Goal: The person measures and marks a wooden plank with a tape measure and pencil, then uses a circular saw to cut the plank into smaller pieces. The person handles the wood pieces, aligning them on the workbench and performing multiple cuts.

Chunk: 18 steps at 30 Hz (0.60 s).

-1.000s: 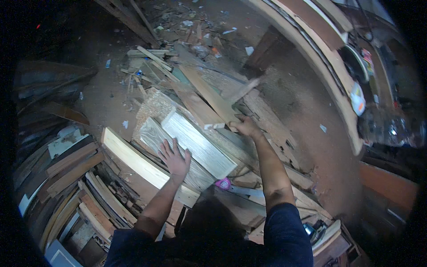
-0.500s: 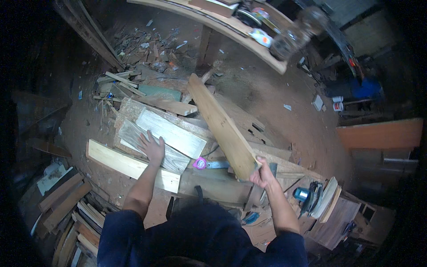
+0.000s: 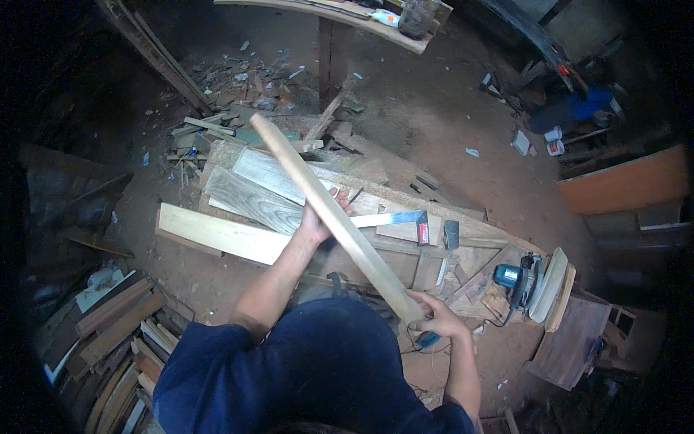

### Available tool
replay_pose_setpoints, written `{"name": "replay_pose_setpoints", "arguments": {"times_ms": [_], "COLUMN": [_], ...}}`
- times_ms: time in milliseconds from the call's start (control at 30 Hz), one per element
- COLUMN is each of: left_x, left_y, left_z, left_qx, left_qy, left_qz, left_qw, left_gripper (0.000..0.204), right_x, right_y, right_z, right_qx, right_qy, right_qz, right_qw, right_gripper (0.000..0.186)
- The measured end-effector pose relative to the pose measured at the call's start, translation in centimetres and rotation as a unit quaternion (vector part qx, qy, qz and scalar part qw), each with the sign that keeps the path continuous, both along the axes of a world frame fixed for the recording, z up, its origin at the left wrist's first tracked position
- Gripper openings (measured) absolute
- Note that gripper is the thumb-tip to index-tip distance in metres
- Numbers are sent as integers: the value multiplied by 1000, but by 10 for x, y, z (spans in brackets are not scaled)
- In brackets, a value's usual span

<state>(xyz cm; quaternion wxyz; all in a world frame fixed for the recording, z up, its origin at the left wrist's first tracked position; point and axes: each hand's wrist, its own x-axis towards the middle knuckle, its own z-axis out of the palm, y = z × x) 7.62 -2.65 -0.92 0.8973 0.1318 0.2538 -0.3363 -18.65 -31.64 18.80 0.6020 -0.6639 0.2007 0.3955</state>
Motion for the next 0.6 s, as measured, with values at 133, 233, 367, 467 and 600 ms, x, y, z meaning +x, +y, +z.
{"name": "replay_pose_setpoints", "arguments": {"times_ms": [133,233,367,467,600], "left_x": [-42,-75,-96,-86,-53], "left_y": [8,18,28,42,86], "left_z": [2,12,13,19,34], "left_qx": [-104,-164,-120,-76,249], "left_qy": [13,-7,-41,-71,-41], "left_qz": [66,90,133,119,177], "left_qw": [992,982,983,987,951], "left_gripper": [46,42,41,38,37], "right_x": [-20,-22,-14,-5,38], "right_y": [5,27,61,67,99], "right_z": [-18,-29,-55,-88,-106], "right_qx": [-233,-272,-265,-212,-212], "right_qy": [-166,-123,-238,-298,-397], "right_qz": [130,167,185,198,125], "right_qw": [949,940,916,910,884], "right_gripper": [110,118,119,112,99]}}
